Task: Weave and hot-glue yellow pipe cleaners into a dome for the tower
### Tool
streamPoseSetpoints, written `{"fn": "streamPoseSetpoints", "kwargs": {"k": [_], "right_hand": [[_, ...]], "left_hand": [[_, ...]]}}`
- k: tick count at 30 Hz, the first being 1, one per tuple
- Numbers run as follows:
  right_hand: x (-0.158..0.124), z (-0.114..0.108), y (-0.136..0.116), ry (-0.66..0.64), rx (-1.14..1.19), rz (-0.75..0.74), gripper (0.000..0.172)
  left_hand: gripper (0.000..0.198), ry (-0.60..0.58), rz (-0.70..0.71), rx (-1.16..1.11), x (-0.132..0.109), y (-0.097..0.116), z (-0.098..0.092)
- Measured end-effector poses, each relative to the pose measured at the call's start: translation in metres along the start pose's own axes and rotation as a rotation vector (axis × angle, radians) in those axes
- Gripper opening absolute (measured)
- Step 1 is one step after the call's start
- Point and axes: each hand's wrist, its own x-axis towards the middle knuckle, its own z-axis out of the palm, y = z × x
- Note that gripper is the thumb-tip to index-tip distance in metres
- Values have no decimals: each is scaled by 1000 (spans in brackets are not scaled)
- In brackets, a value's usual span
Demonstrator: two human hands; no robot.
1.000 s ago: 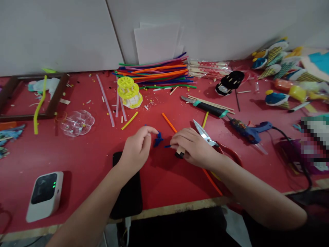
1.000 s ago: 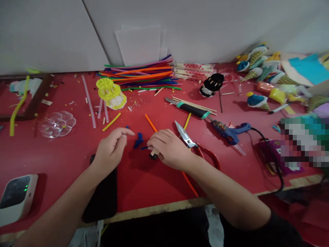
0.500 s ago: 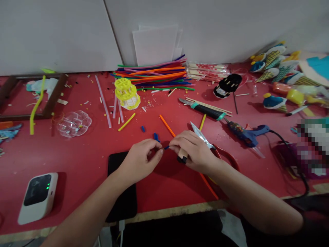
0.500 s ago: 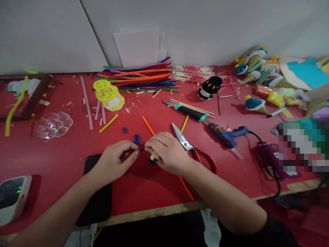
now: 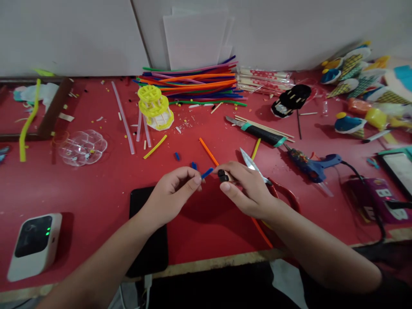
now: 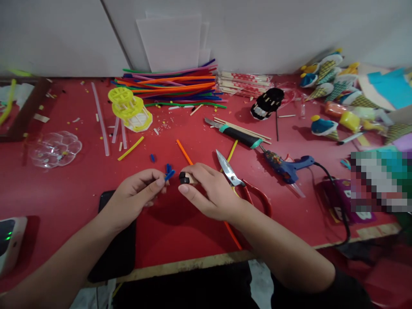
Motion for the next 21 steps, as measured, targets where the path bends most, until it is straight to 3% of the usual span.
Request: {"fn": "streamPoseSetpoints", "kwargs": {"k": [9,21], "right_hand": [[-7,3,2,-2,265,85,43],[-8,6,6,-49,259,89,28]], "left_hand": [[23,-86,89,120,-1,-1,0],[28,-125,34,100,0,-3,2]]}}
